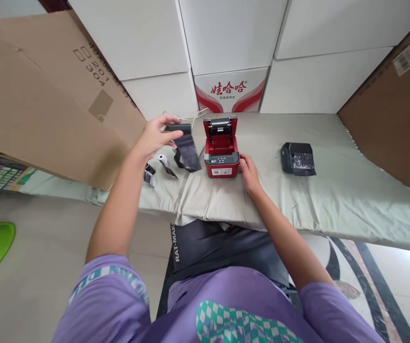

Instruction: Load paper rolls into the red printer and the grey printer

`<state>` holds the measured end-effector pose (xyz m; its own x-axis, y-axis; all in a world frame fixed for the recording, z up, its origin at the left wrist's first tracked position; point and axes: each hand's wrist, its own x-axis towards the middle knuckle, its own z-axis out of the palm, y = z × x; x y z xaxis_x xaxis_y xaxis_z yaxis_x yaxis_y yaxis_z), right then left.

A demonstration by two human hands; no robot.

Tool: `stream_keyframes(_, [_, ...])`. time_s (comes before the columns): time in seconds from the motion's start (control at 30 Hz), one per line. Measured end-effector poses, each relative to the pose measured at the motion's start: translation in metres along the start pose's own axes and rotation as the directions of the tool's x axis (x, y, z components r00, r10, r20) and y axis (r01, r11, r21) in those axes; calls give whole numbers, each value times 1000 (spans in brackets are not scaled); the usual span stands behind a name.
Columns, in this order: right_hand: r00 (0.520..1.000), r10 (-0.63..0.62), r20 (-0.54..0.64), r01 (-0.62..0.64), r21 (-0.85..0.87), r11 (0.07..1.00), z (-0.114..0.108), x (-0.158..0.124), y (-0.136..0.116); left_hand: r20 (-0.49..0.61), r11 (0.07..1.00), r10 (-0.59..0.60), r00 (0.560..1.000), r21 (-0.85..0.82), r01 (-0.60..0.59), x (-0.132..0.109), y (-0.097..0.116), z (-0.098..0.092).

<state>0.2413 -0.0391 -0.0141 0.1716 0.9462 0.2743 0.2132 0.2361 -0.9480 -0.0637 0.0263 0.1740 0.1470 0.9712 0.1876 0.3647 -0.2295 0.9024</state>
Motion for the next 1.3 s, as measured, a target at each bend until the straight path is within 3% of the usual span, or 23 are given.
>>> stream_keyframes(0.13, [1000, -19, 4, 19, -37, 999, 0, -1, 0, -140, 972, -105, 985, 194, 132, -16, -9, -58])
stream_keyframes(0.3, [1000, -24, 4, 24, -32, 999, 1, 0, 0, -231, 864, -232, 945, 398, 310, -24, -40, -85])
stream_keyframes(0.53, [1000, -3, 6, 4, -21, 1000, 0, 1, 0, -250, 778, -324, 912, 479, 407, -7, -93, -88])
stream_keyframes(0.63, [1000, -5, 2, 5, -14, 1000, 0, 1, 1, -281, 746, -302, 911, 526, 409, 1, -108, -88])
stream_keyframes(0.77, [1000, -14, -9, 14, 9, 1000, 1, 2, 4, -284, 664, -243, 928, 648, 372, 7, -114, -91])
stream_keyframes(1.0, [999, -29, -13, 30, 22, 999, 2, 3, 7, -207, 549, -287, 935, 765, 338, 12, -128, -84])
stream_keyframes(1.13, [1000, -19, -9, 19, 11, 1000, 1, 3, 5, -185, 477, -359, 915, 806, 350, 15, -140, -79])
stream_keyframes(1.2, [1000, -12, -12, 12, 5, 1000, 1, 3, 4, -176, 472, -368, 913, 810, 347, 18, -139, -79])
stream_keyframes(1.3, [1000, -13, -18, 13, 1, 1000, 1, 4, 4, -214, 527, -248, 945, 789, 317, 25, -130, -77])
